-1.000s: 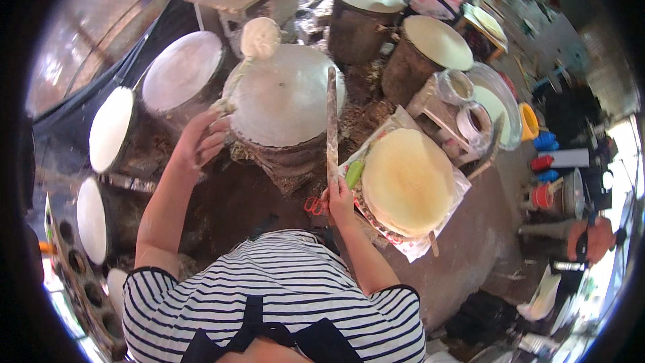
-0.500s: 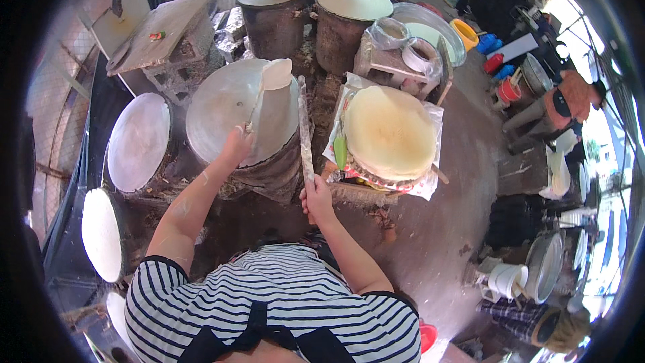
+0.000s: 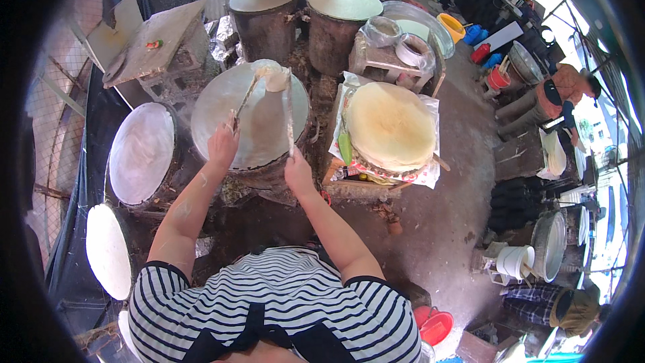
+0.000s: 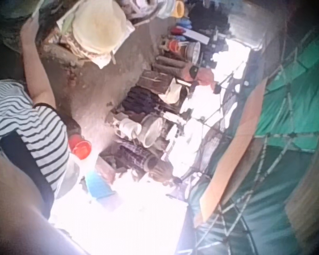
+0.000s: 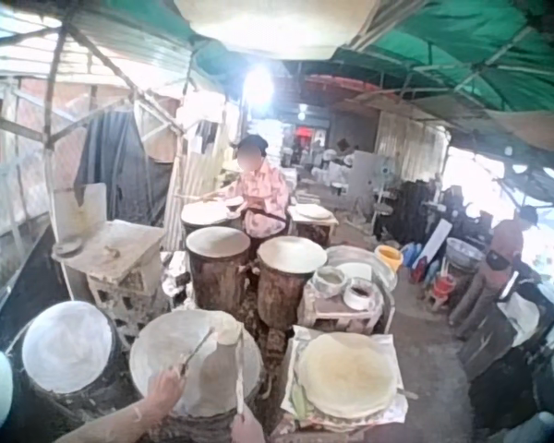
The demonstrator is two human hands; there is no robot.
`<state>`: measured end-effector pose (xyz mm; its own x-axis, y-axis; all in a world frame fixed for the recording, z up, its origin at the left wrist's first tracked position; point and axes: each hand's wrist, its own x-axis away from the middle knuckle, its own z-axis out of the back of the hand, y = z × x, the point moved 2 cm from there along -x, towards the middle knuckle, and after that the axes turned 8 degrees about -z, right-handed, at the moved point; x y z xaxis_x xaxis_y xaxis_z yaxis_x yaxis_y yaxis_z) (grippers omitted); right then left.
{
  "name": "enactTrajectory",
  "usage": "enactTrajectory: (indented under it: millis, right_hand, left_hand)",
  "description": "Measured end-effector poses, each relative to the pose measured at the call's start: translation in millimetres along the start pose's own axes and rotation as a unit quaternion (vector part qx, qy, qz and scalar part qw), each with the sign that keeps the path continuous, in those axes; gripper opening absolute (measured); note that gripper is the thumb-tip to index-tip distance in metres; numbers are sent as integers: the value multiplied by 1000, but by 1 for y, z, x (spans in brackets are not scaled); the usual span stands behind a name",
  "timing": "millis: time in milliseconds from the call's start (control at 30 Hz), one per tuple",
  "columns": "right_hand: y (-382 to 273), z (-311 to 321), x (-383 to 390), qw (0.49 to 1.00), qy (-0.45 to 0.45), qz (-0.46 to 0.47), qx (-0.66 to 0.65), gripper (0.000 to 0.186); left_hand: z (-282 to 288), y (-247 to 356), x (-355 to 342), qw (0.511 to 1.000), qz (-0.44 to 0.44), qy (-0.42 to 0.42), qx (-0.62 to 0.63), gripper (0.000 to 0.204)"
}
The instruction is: The person ladles batter onto hot round griddles, spreads it into thin circles, and removes cooked crepes to a stack. They repeat this cycle across multiple griddles, using a ladle and a wooden spreader.
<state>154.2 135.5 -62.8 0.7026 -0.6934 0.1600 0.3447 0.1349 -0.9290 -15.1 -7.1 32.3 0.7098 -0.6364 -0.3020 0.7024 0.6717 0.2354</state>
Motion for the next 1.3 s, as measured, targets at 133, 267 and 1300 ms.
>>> enactTrajectory:
  millis: [133, 267, 1300]
  right_hand:
    - [-28, 12, 7, 998, 29, 2, 56, 38]
    - [-47, 10, -7, 993, 15, 54, 102, 36]
    - [-93, -31, -57, 945, -5, 119, 306, 31]
  left_hand:
    - [-7, -15, 1, 998, 57, -6, 15, 47]
    - [-8, -26, 1, 995, 98, 9, 27, 47]
    - [35, -32, 60, 733, 307, 135, 591, 13]
